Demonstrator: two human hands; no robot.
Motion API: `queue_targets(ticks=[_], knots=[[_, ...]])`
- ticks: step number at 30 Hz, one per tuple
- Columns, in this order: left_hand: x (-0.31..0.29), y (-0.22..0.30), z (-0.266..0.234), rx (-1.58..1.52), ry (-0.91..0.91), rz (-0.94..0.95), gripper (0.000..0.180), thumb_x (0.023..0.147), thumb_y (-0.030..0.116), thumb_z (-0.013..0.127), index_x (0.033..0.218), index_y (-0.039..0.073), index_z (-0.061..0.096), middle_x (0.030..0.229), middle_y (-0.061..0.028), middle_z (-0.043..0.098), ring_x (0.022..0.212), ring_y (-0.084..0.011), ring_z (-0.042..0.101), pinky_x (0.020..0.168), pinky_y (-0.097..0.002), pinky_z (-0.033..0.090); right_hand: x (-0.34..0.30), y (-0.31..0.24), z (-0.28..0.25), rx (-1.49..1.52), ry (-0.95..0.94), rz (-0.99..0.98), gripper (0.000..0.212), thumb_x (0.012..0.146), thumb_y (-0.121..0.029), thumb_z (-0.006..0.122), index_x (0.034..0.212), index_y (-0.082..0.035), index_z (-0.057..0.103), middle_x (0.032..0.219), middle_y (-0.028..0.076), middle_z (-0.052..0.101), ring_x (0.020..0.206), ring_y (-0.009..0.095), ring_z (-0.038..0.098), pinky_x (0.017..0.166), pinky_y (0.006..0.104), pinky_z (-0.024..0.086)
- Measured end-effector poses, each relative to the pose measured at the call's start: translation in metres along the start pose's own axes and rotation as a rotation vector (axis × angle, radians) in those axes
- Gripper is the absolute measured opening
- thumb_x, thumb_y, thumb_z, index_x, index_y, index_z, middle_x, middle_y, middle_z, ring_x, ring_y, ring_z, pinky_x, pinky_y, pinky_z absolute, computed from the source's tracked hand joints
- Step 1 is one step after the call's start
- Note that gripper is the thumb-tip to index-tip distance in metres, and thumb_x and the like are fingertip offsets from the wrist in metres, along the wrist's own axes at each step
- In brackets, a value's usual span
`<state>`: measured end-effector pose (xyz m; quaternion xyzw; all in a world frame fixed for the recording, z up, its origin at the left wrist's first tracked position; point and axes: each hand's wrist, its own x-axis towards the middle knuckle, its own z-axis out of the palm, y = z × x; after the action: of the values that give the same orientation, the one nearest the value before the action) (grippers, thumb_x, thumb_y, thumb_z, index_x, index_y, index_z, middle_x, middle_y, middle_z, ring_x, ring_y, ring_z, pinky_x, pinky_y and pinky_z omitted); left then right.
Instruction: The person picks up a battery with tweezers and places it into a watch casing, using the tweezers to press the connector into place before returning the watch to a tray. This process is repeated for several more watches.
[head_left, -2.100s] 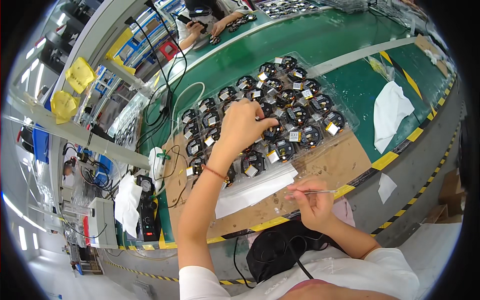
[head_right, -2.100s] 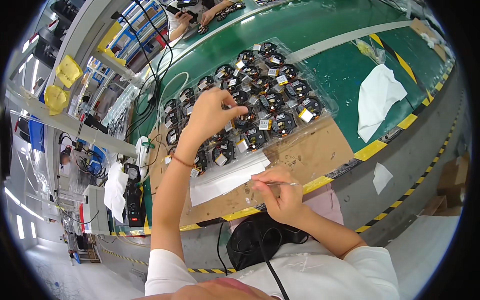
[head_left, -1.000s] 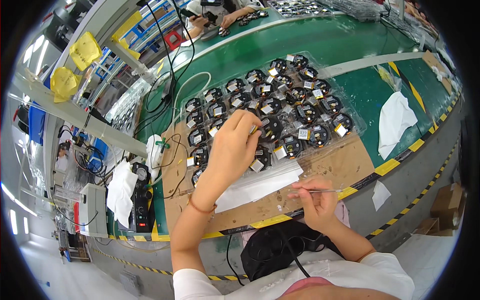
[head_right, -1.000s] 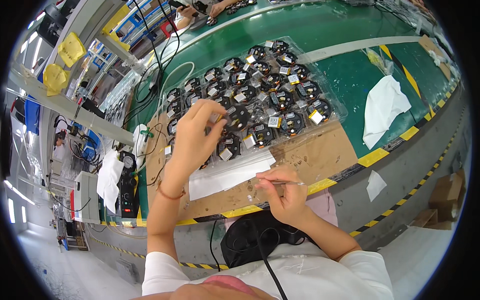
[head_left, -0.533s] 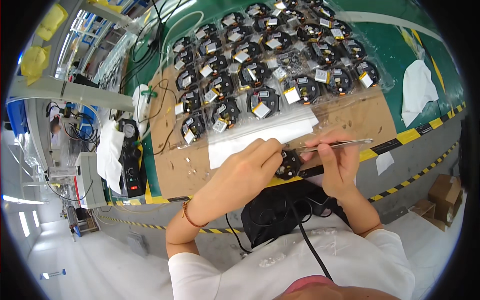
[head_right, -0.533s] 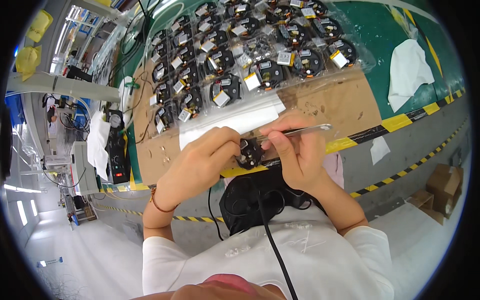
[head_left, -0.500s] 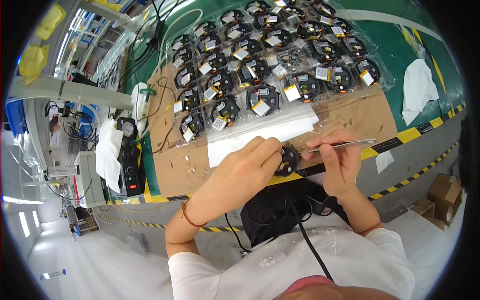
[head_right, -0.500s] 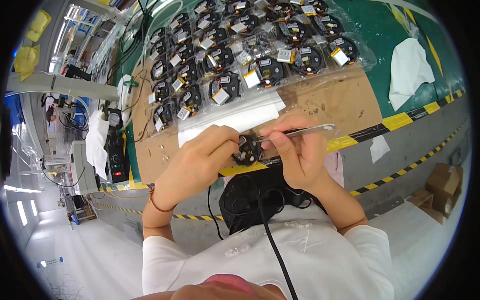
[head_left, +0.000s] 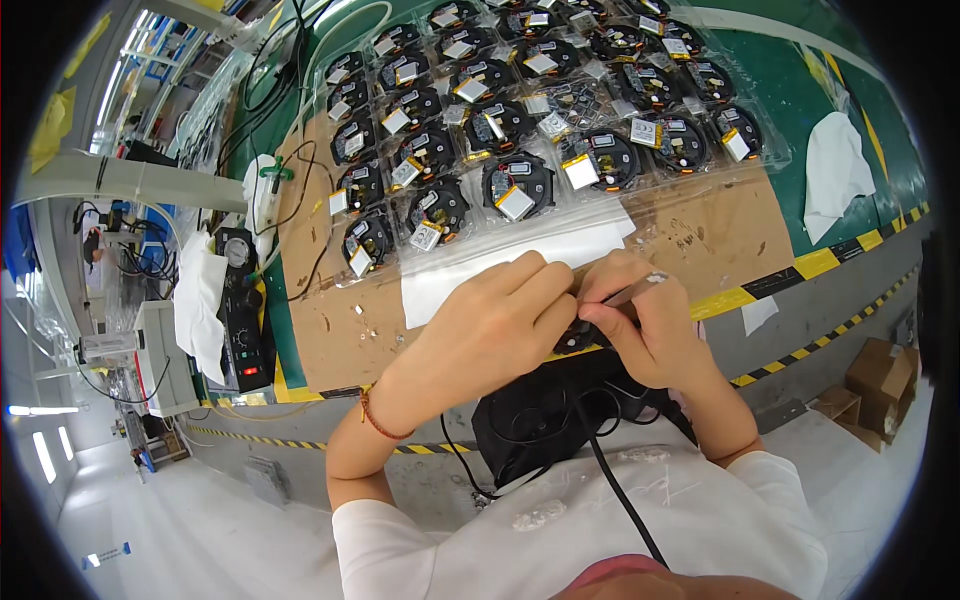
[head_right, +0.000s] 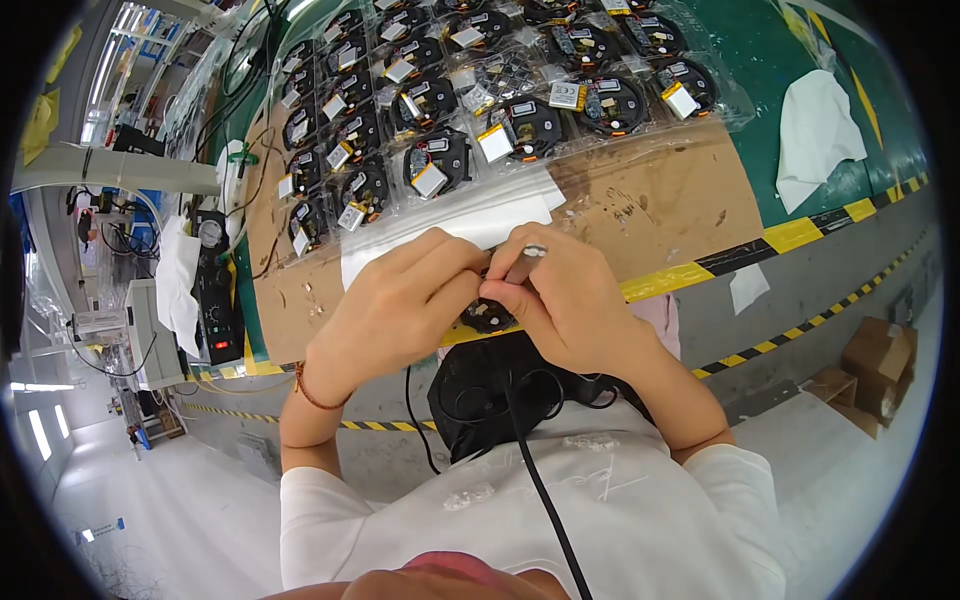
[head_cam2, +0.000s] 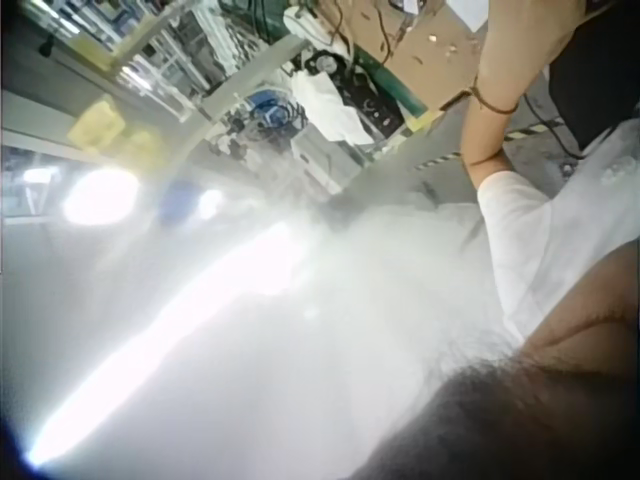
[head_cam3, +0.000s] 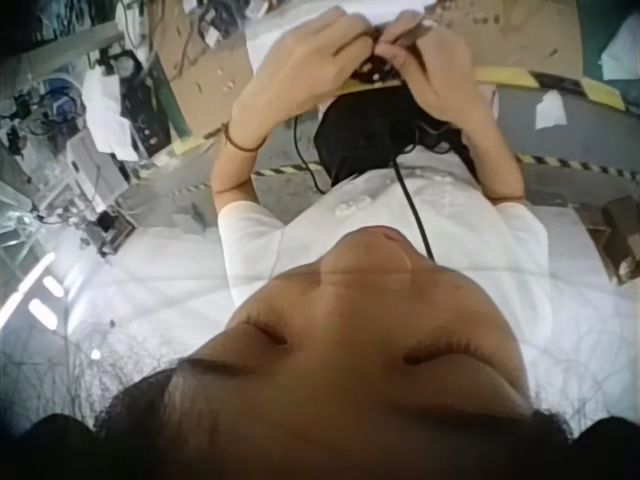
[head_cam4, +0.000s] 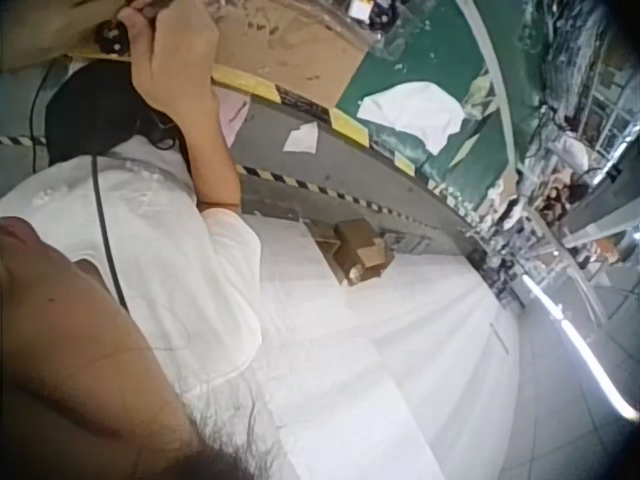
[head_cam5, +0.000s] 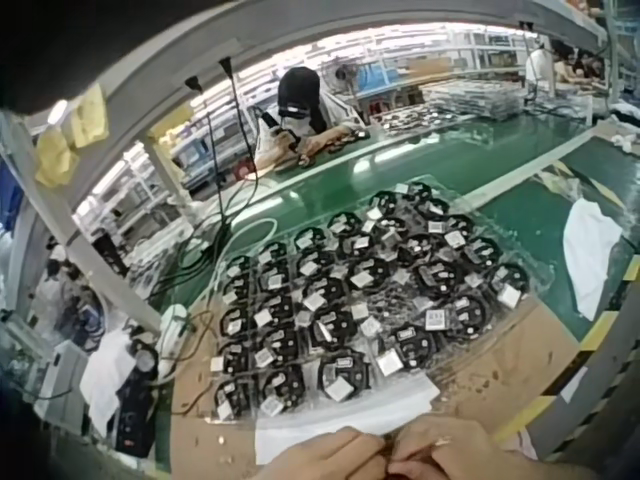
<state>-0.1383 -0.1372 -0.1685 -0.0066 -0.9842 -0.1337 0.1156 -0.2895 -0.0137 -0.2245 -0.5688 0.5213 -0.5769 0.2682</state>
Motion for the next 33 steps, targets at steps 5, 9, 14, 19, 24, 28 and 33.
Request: queue_targets(ticks=[5, 9, 14, 19, 24, 28, 33], knots=[[0.000, 0.030, -0.003, -0.091, -0.010, -0.295, 0.031, 0.067, 0.014, 0.076, 0.086, 0.001, 0.056, 0.094, -0.0089, 0.054, 0.080, -0.0257, 0.059, 0.060, -0.0328, 0.050, 0.003, 0.002, -0.005, -0.085, -0.077, -0.055, 0.009, 0.092, -0.008, 0.059, 0.092, 0.000, 0.056, 0.091, 0.015, 0.066, 0.075, 0.022, 0.062, 0.064, 0.0306, 0.048], [-0.005, 0.049, 0.009, -0.166, 0.029, -0.512, 0.043, 0.066, 0.013, 0.080, 0.096, -0.001, 0.052, 0.100, -0.0119, 0.049, 0.082, -0.0289, 0.058, 0.065, -0.0364, 0.049, 0.004, 0.001, -0.002, -0.027, -0.052, -0.025, 0.009, 0.092, -0.009, 0.059, 0.093, 0.000, 0.056, 0.096, 0.017, 0.067, 0.077, 0.023, 0.063, 0.065, 0.0308, 0.049], [-0.012, 0.049, 0.009, -0.255, 0.081, -0.587, 0.044, 0.065, 0.006, 0.078, 0.097, -0.003, 0.050, 0.102, -0.0138, 0.046, 0.086, -0.0326, 0.057, 0.070, -0.0390, 0.048, -0.005, 0.006, 0.003, -0.020, -0.007, -0.076, 0.008, 0.089, -0.004, 0.061, 0.094, 0.000, 0.058, 0.094, 0.017, 0.069, 0.077, 0.023, 0.063, 0.065, 0.0303, 0.050], [-0.016, 0.044, -0.005, -0.259, 0.064, -0.612, 0.042, 0.064, -0.001, 0.077, 0.100, 0.004, 0.056, 0.106, -0.0088, 0.055, 0.083, -0.0269, 0.061, 0.065, -0.0358, 0.051, -0.004, 0.008, 0.003, -0.030, 0.044, -0.201, 0.010, 0.084, -0.002, 0.066, 0.088, 0.000, 0.058, 0.086, 0.013, 0.067, 0.066, 0.023, 0.063, 0.056, 0.0297, 0.049], [-0.023, 0.030, -0.001, -0.223, 0.109, -0.564, 0.044, 0.065, -0.013, 0.065, 0.106, 0.003, 0.058, 0.110, -0.0094, 0.057, 0.085, -0.0285, 0.062, 0.066, -0.0356, 0.052, -0.002, 0.001, -0.001, -0.057, 0.042, -0.201, 0.013, 0.082, -0.005, 0.070, 0.082, 0.000, 0.058, 0.081, 0.009, 0.065, 0.058, 0.022, 0.063, 0.049, 0.0288, 0.047], [-0.023, 0.026, -0.002, -0.294, 0.146, -0.546, 0.044, 0.068, -0.017, 0.057, 0.108, 0.003, 0.060, 0.112, -0.0105, 0.058, 0.084, -0.0295, 0.063, 0.065, -0.0346, 0.052, -0.005, -0.002, -0.003, -0.055, -0.002, -0.070, 0.009, 0.086, -0.008, 0.065, 0.090, 0.000, 0.064, 0.078, 0.010, 0.068, 0.064, 0.020, 0.063, 0.057, 0.0272, 0.047], [-0.020, 0.028, -0.003, -0.294, 0.142, -0.563, 0.040, 0.069, -0.013, 0.059, 0.107, 0.001, 0.059, 0.112, -0.0121, 0.058, 0.089, -0.0310, 0.061, 0.071, -0.0364, 0.052, -0.005, 0.000, -0.001, -0.031, 0.008, -0.066, 0.008, 0.086, -0.008, 0.065, 0.089, 0.000, 0.064, 0.080, 0.011, 0.069, 0.066, 0.019, 0.064, 0.058, 0.0266, 0.048]])
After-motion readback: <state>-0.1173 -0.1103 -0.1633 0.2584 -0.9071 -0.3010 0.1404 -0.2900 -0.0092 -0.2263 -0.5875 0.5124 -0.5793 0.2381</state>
